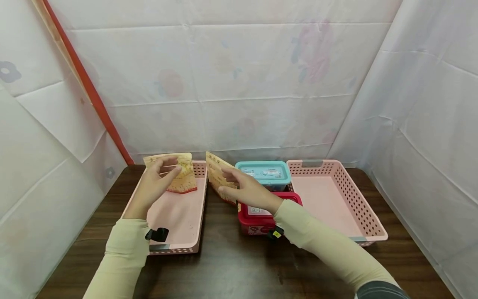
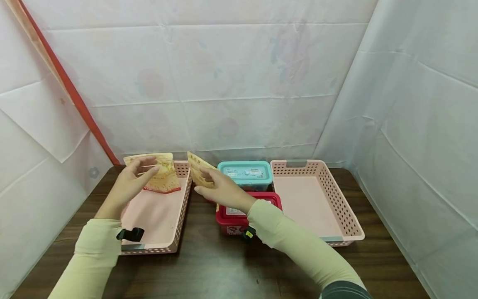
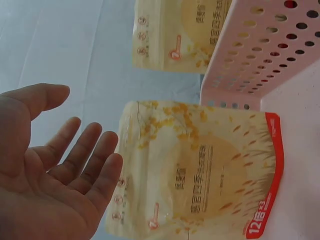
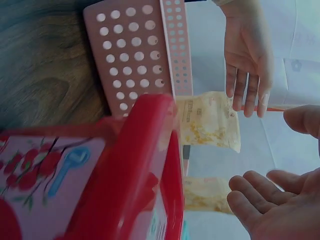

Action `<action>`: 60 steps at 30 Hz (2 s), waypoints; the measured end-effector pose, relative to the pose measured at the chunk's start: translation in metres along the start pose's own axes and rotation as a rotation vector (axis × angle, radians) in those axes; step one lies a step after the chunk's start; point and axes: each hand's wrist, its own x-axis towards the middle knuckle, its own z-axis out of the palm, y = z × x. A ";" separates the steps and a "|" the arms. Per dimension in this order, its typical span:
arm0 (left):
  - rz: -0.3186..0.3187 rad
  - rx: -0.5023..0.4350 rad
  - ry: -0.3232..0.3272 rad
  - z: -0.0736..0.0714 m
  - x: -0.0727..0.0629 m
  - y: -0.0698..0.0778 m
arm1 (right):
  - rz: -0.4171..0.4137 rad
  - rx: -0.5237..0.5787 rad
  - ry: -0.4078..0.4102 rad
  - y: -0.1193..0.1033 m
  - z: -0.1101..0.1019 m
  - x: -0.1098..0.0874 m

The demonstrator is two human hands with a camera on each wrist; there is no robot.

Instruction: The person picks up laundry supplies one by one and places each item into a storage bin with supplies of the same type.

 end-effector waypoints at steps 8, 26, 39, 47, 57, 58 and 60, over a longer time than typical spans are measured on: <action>-0.023 -0.022 -0.070 0.015 0.005 0.003 | 0.004 -0.044 0.036 0.007 -0.009 -0.013; -0.033 -0.035 -0.088 0.040 0.015 0.005 | 0.012 -0.038 0.065 0.034 -0.022 -0.026; -0.088 -0.072 -0.128 0.054 0.022 0.003 | 0.035 -0.047 0.099 0.043 -0.025 -0.021; -0.123 -0.041 -0.157 0.062 0.027 0.001 | 0.048 -0.066 0.110 0.045 -0.027 -0.015; -0.144 -0.046 -0.192 0.069 0.033 0.004 | 0.066 -0.094 0.117 0.047 -0.027 -0.008; -0.148 -0.054 -0.197 0.069 0.034 0.005 | 0.070 -0.101 0.120 0.047 -0.027 -0.007; -0.154 -0.067 -0.203 0.070 0.037 0.006 | 0.075 -0.113 0.126 0.048 -0.027 -0.006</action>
